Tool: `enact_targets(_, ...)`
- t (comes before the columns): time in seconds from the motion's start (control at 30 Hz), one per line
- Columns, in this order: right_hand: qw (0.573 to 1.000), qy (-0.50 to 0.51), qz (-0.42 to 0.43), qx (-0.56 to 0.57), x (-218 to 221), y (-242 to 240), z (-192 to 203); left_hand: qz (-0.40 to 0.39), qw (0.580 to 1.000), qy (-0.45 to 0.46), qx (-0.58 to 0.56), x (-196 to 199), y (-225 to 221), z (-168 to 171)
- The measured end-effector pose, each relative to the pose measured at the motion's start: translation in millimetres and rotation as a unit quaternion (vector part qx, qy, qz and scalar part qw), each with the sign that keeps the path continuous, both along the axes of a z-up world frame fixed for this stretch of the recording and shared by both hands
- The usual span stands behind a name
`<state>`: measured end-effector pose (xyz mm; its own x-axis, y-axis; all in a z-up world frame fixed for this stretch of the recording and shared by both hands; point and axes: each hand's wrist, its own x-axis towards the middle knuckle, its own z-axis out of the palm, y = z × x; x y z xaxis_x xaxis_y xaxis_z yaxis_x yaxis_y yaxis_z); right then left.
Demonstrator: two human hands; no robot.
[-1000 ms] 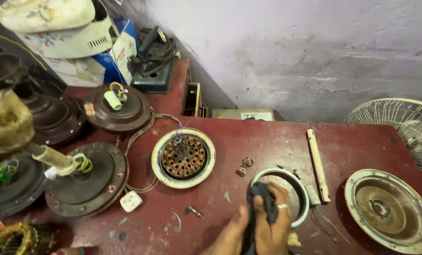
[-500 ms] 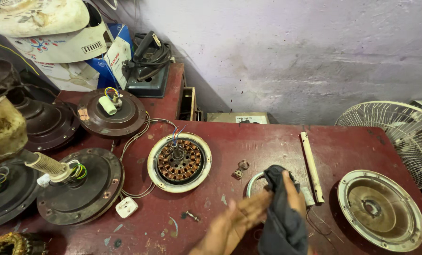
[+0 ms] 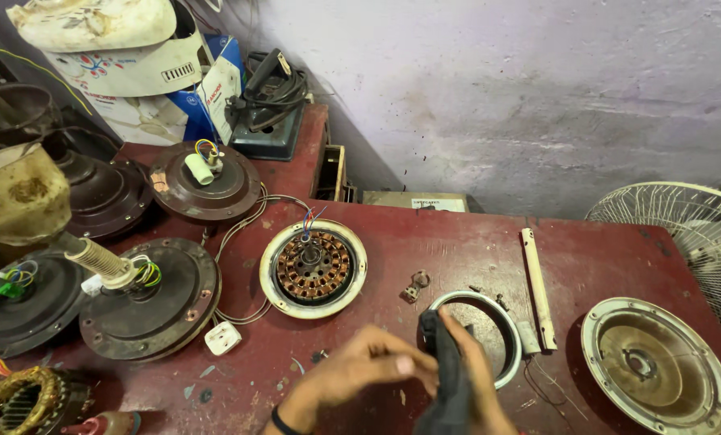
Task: The person uses shears to trim and shape a small plastic component while working at a cluttered workbench. They repeatedly adjust the piece and cut away small sections, then wipe the component with a cloth. The workbench contains disassembled fan motors, wiring, and various tools.
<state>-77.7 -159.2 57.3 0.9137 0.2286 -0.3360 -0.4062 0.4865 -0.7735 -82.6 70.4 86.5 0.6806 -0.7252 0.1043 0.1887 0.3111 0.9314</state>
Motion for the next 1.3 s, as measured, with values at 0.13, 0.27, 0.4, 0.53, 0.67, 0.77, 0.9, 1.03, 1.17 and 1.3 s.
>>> enact_targets(0.13,0.957,0.008,-0.050,-0.285,-15,15,-1,0.195,0.971,0.094,0.099,32,-15,-12)
enact_targets(0.27,0.982,0.071,-0.161,-0.069,-25,27,26,0.218,0.969,-0.051,0.102,28,-39,0)
enact_targets(0.4,0.983,0.077,-0.158,-0.055,-20,28,46,0.294,0.918,-0.189,0.186,10,-54,32)
enact_targets(0.53,0.971,0.026,-0.121,-0.204,-19,26,39,0.275,0.899,-0.186,0.284,13,-50,58)
enact_targets(0.67,0.981,0.024,-0.072,-0.181,-19,27,28,0.259,0.882,-0.208,0.334,8,-32,55)
enact_targets(0.77,0.981,0.043,-0.027,-0.185,-18,24,34,0.242,0.896,-0.215,0.305,10,-23,38)
enact_targets(0.9,0.964,0.045,0.095,-0.245,-30,23,55,0.291,0.904,-0.225,0.218,29,-19,14)
enact_targets(1.03,0.806,-0.130,0.285,-0.502,-50,18,80,0.350,0.854,-0.239,0.301,45,-24,3)
enact_targets(1.17,0.719,-0.321,0.341,-0.514,-57,-7,100,0.378,0.813,-0.300,0.326,57,-40,0)
enact_targets(1.3,0.610,-0.056,0.404,-0.679,-54,-54,103,0.372,0.808,-0.313,0.333,68,-45,-14)
